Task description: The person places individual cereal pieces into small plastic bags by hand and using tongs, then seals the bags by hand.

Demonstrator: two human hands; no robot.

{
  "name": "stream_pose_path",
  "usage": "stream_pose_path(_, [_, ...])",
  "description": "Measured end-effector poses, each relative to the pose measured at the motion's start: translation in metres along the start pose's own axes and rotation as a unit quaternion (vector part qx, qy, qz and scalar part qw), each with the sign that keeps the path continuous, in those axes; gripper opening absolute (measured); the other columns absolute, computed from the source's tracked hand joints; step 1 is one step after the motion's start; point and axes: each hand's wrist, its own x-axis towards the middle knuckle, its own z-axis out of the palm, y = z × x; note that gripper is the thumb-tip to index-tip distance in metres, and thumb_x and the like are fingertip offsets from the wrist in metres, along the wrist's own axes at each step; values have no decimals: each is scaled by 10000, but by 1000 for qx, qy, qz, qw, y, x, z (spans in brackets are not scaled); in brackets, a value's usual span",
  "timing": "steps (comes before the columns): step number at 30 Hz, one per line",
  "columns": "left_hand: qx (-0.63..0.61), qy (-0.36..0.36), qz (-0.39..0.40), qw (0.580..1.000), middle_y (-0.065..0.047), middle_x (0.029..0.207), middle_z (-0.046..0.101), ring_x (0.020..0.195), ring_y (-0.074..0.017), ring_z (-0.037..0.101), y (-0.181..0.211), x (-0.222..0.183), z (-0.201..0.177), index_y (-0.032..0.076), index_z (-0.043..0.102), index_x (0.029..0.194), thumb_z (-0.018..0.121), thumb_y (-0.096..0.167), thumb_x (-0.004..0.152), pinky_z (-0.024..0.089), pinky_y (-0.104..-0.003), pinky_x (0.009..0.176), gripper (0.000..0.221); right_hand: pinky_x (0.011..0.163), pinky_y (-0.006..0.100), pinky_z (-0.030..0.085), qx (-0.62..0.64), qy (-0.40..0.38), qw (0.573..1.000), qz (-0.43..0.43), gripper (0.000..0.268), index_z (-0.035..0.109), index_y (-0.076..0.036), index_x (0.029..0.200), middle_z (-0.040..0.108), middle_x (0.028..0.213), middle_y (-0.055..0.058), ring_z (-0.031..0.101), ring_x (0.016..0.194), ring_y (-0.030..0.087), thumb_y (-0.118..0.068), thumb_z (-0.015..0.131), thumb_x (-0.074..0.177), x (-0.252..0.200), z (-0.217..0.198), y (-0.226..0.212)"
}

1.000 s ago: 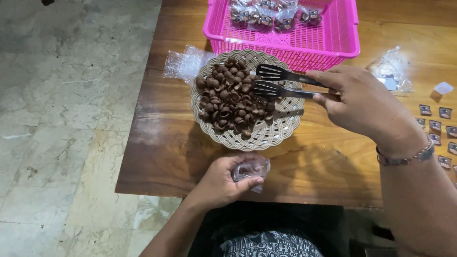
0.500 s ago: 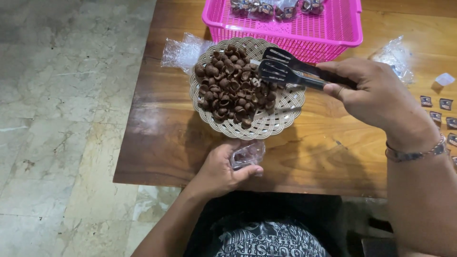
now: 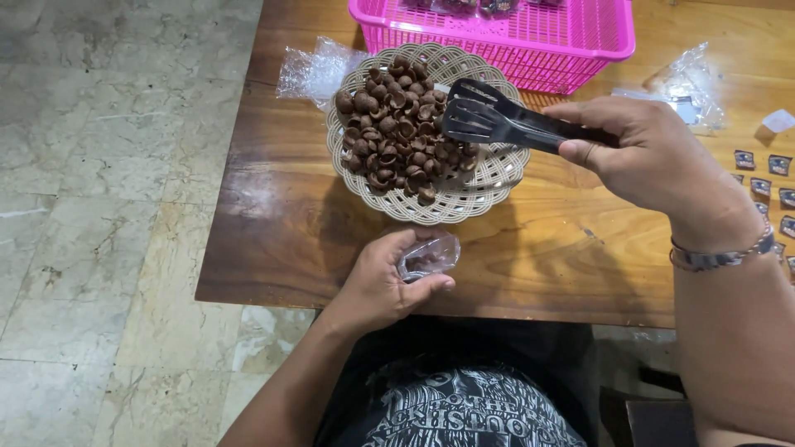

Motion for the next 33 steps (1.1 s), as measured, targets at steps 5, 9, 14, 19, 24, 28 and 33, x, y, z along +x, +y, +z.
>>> stream_pose_path(5, [8, -3, 7, 1000, -97, 1181, 736, 1018, -202, 762, -4, 0, 0, 59, 637, 1286, 836, 246, 789, 642, -294, 929, 567, 607, 283, 378, 71, 1, 997, -19, 414, 715, -67, 1357, 704, 952, 68, 539, 738, 164, -43, 692, 944, -13, -5, -7])
stream_pose_path(9, [22, 8, 3, 1000, -38, 1097, 714, 931, -151, 735, -6, -1, 0, 81, 655, 1259, 821, 381, 781, 619, -256, 833, 588, 460, 227, 367, 46, -8, 983, -177, 430, 676, 10, 1336, 660, 788, 63, 512, 574, 131, -174, 630, 951, -34, -4, 5])
stream_pose_path(14, [84, 50, 94, 991, -74, 1114, 714, 936, -176, 733, -11, -3, 3, 69, 649, 1214, 896, 217, 763, 606, -260, 847, 535, 971, 364, 596, -14, 60, 978, -200, 537, 654, -15, 1347, 716, 1302, 211, 731, 1088, 292, -51, 750, 820, -74, 7, -3])
stream_pose_path(19, [52, 44, 56, 996, -50, 1115, 726, 950, -152, 734, -2, -3, 5, 78, 649, 1216, 878, 191, 772, 601, -254, 884, 512, 928, 460, 518, -89, 74, 961, -250, 469, 641, -31, 1379, 695, 1257, 181, 672, 1058, 343, -96, 689, 917, -95, 15, 2])
stream_pose_path(24, [42, 30, 69, 996, -62, 1126, 700, 904, -156, 703, 2, -1, 7, 53, 619, 1255, 860, 184, 801, 637, -261, 845, 530, 901, 491, 494, -159, 100, 934, -305, 409, 647, -49, 1380, 699, 1213, 147, 662, 983, 322, -149, 656, 983, -97, 15, -5])
stream_pose_path(28, [-22, 28, 76, 996, -88, 1123, 676, 999, -212, 733, -2, -5, 11, 14, 597, 1217, 825, 90, 804, 652, -328, 914, 478, 851, 475, 470, -189, 84, 927, -312, 392, 648, -115, 1364, 699, 1218, 93, 653, 977, 319, -139, 649, 972, -99, 18, -6])
stream_pose_path(33, [-52, 32, 91, 994, -173, 1260, 624, 1156, -275, 696, -16, -5, 13, -54, 545, 1258, 734, -64, 768, 587, -348, 1068, 525, 866, 484, 474, -173, 73, 932, -311, 404, 649, -102, 1364, 698, 1216, 101, 643, 965, 324, -137, 622, 963, -99, 22, -7])
